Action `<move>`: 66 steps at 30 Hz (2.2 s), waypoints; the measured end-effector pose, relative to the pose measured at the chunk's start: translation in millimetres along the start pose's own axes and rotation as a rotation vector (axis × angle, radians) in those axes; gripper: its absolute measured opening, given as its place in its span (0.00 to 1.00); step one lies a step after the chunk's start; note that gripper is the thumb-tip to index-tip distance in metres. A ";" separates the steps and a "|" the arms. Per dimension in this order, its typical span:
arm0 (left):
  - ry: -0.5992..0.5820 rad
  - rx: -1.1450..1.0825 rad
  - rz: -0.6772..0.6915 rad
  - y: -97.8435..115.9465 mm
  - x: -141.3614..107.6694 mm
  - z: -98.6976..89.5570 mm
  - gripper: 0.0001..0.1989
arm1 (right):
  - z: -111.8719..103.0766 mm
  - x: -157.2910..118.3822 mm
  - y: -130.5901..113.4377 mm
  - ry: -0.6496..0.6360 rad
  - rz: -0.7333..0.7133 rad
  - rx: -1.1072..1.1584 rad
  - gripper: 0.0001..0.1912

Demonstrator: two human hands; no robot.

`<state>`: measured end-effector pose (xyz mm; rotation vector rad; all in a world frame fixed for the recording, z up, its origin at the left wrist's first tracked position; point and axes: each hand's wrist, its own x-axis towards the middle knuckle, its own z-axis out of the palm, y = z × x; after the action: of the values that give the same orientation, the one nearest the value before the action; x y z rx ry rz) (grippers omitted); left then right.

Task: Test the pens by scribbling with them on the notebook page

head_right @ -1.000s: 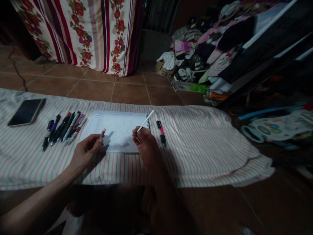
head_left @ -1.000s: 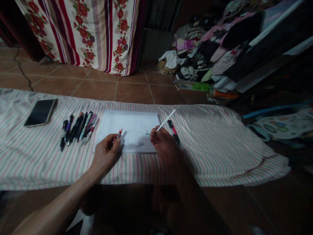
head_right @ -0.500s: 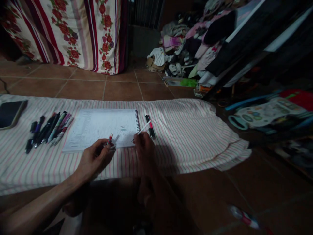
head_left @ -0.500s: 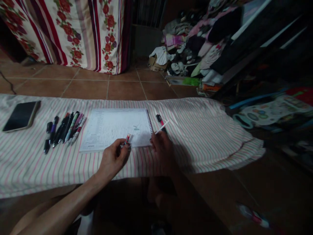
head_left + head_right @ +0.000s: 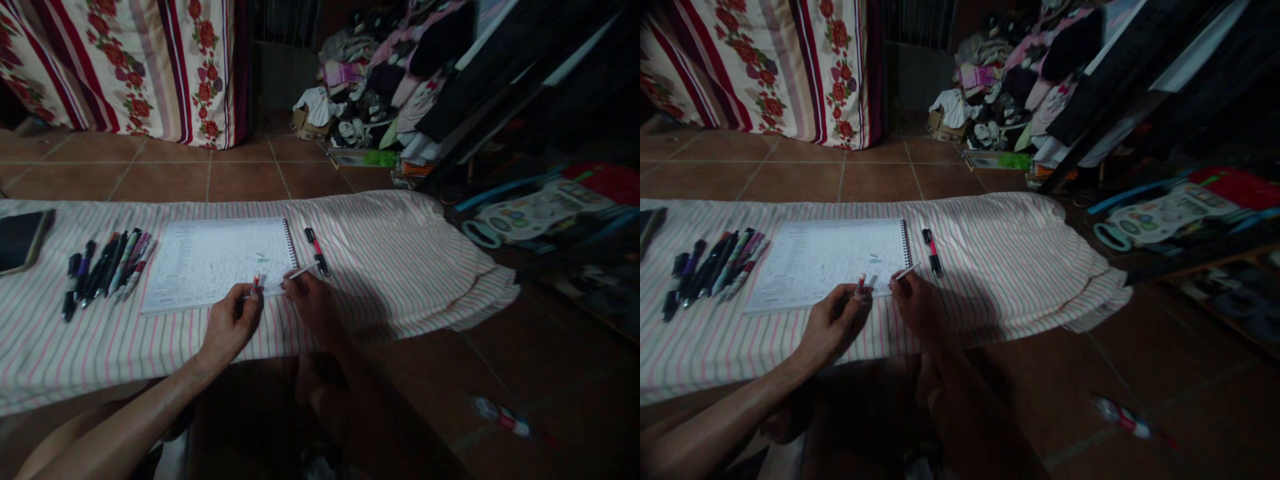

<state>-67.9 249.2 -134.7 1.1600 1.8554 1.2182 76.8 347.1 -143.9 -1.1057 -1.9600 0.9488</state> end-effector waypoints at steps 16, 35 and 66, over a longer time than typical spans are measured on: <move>0.001 0.062 0.022 -1.0 -1.7 -0.6 0.16 | 0.7 -3.3 -1.7 -0.013 -0.037 -0.118 0.08; -0.018 0.041 0.005 -6.4 -1.1 1.9 0.17 | -2.0 -1.5 -8.3 -0.037 -0.055 -0.181 0.09; -0.008 0.041 0.025 -10.2 -0.9 2.4 0.16 | -1.2 1.6 -6.6 -0.061 -0.066 -0.315 0.09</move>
<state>-68.9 247.4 -145.0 1.2121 1.8735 1.1921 74.5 346.5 -137.4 -1.1849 -2.2351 0.6600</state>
